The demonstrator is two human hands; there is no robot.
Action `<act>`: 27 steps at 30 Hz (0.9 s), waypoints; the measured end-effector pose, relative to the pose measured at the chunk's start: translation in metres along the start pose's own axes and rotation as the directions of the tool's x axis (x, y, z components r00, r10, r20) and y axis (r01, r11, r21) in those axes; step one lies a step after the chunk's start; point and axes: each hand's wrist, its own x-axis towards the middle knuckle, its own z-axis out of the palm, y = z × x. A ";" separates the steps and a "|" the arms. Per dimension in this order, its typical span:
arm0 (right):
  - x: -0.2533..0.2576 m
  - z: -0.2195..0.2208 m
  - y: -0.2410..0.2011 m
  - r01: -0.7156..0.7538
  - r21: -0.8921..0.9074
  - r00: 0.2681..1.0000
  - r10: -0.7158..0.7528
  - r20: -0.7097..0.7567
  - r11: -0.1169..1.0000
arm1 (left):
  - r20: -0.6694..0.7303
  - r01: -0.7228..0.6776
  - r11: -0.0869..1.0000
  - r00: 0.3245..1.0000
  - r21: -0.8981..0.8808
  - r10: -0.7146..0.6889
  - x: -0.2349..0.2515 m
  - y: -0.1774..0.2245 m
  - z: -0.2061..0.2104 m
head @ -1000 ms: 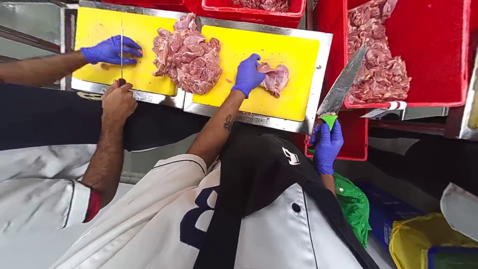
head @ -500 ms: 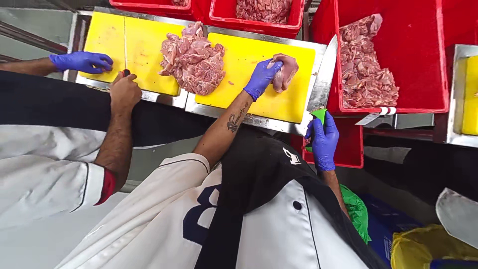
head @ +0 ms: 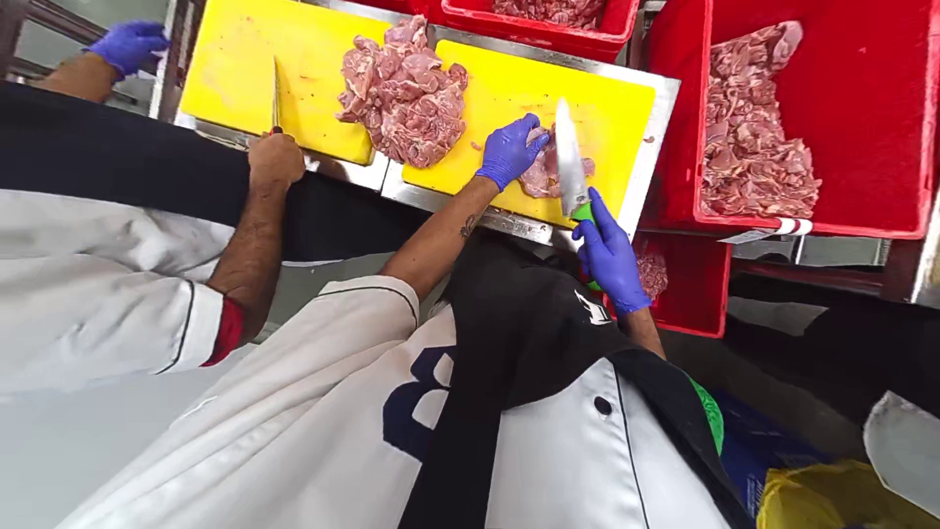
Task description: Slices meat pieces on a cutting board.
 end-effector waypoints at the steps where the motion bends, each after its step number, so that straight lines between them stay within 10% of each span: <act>1: 0.006 0.000 0.012 -0.040 0.012 0.998 0.039 0.046 0.999 | -0.013 -0.018 1.000 1.000 -0.003 0.018 0.001 -0.002 -0.001; 9: 0.009 -0.011 0.016 -0.139 -0.152 0.970 0.104 -0.222 0.978 | -0.055 0.061 0.998 0.997 -0.023 -0.062 0.012 -0.014 -0.020; 16: -0.014 0.033 -0.016 0.004 -0.577 0.992 -0.074 -0.098 0.817 | -0.038 -0.502 0.863 0.865 -0.059 0.501 0.009 -0.008 -0.009; 27: 0.078 0.067 -0.055 -0.129 -0.703 0.990 0.051 -0.132 0.699 | -0.006 -0.536 0.842 0.844 -0.055 0.537 0.011 -0.017 -0.001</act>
